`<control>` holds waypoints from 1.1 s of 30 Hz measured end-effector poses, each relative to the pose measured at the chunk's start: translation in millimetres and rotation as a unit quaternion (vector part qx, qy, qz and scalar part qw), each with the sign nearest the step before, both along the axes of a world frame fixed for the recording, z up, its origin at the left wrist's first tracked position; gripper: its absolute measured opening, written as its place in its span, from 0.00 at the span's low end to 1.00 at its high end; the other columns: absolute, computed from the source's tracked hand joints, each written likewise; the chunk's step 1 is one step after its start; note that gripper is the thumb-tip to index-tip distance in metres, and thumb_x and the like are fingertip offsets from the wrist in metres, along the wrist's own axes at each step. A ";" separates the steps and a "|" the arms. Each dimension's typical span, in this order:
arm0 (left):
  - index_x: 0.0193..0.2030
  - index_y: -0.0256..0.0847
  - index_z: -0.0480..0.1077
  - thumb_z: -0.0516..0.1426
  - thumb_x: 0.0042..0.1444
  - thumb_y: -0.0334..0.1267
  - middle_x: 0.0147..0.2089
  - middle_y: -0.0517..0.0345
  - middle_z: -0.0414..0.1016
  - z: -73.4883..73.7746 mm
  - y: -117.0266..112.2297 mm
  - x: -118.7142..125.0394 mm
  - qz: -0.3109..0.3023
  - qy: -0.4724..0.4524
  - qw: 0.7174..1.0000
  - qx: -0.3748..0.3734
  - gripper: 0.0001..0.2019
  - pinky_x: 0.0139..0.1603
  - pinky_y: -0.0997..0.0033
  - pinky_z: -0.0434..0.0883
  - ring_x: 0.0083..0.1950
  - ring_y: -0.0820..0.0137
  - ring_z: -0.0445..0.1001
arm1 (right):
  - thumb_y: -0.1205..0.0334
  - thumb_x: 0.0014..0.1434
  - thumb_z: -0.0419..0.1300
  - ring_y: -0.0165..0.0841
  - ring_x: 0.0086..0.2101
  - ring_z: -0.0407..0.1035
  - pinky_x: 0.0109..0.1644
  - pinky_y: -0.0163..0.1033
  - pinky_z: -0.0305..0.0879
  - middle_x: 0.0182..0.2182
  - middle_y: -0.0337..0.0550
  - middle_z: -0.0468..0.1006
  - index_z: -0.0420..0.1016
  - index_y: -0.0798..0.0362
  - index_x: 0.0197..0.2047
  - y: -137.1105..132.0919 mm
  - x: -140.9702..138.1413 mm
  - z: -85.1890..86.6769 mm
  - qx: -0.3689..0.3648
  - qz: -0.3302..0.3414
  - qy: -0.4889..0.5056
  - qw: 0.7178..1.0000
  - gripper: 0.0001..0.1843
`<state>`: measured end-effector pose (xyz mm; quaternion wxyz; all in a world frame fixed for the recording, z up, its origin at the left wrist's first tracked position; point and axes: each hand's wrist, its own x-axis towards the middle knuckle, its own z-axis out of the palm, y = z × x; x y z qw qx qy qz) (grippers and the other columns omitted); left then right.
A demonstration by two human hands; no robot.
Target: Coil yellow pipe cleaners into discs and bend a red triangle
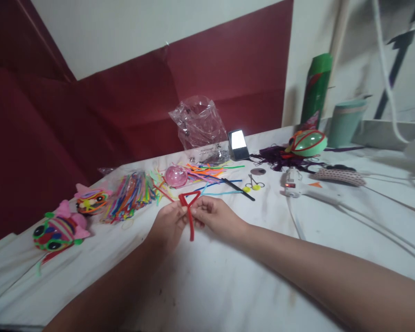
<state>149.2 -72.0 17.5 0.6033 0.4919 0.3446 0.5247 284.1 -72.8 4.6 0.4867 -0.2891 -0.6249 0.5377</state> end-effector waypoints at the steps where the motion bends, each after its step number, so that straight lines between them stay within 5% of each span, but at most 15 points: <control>1: 0.18 0.39 0.57 0.57 0.40 0.33 0.17 0.64 0.58 -0.4 0.2 -0.1 -0.017 -0.011 1.000 -0.001 0.10 0.27 0.73 0.61 0.22 0.75 0.61 | 0.51 0.51 0.59 0.27 0.26 0.65 0.31 0.35 0.61 0.23 0.37 0.70 0.67 0.55 0.30 -0.3 0.3 -0.1 0.000 -0.002 -0.004 1.000 0.14; 12: 0.18 0.38 0.59 0.57 0.40 0.35 0.18 0.63 0.59 -2.1 2.5 -2.3 -0.030 -0.005 1.000 -0.003 0.09 0.27 0.74 0.57 0.22 0.77 0.57 | 0.51 0.49 0.60 0.29 0.26 0.65 0.31 0.36 0.62 0.23 0.37 0.68 0.65 0.54 0.28 -0.4 -1.7 -1.9 0.018 -0.022 -0.014 1.000 0.14; 15: 0.18 0.38 0.59 0.57 0.39 0.35 0.18 0.63 0.58 -1.6 3.1 -2.0 -0.007 -0.012 1.000 0.003 0.08 0.27 0.74 0.57 0.22 0.77 0.57 | 0.54 0.52 0.57 0.29 0.24 0.64 0.29 0.36 0.62 0.22 0.37 0.67 0.63 0.53 0.28 -1.8 0.0 -2.0 0.057 -0.116 -0.057 0.990 0.11; 17: 0.17 0.38 0.58 0.56 0.39 0.34 0.18 0.64 0.58 -2.3 4.2 -2.0 0.022 -0.012 1.000 0.012 0.08 0.26 0.75 0.56 0.22 0.78 0.56 | 0.58 0.53 0.55 0.30 0.25 0.63 0.29 0.37 0.62 0.24 0.39 0.68 0.63 0.52 0.28 -3.4 2.7 -0.8 0.159 -0.206 -0.121 0.958 0.07; 19: 0.17 0.38 0.58 0.55 0.39 0.32 0.17 0.65 0.57 -3.6 5.4 -2.3 0.040 -0.001 0.999 0.024 0.08 0.26 0.75 0.55 0.21 0.78 0.55 | 0.64 0.54 0.54 0.33 0.31 0.64 0.34 0.40 0.63 0.28 0.43 0.70 0.66 0.52 0.31 -4.6 6.4 1.4 0.309 -0.255 -0.188 0.897 0.02; 23: 0.15 0.37 0.58 0.53 0.38 0.29 0.16 0.65 0.59 -6.4 5.7 -3.4 0.040 0.031 0.998 0.042 0.07 0.27 0.75 0.55 0.22 0.78 0.57 | 0.68 0.53 0.54 0.39 0.44 0.60 0.45 0.48 0.60 0.41 0.50 0.67 0.67 0.52 0.40 -4.5 12.7 6.1 0.472 -0.282 -0.263 0.793 0.10; 33: 0.17 0.37 0.61 0.55 0.35 0.30 0.16 0.66 0.61 0.5 -0.6 -1.9 0.066 0.093 0.992 0.049 0.04 0.24 0.77 0.55 0.20 0.79 0.57 | 0.66 0.56 0.54 0.40 0.47 0.58 0.48 0.49 0.57 0.44 0.48 0.69 0.72 0.49 0.34 -4.5 15.1 7.0 0.546 -0.251 -0.283 0.747 0.06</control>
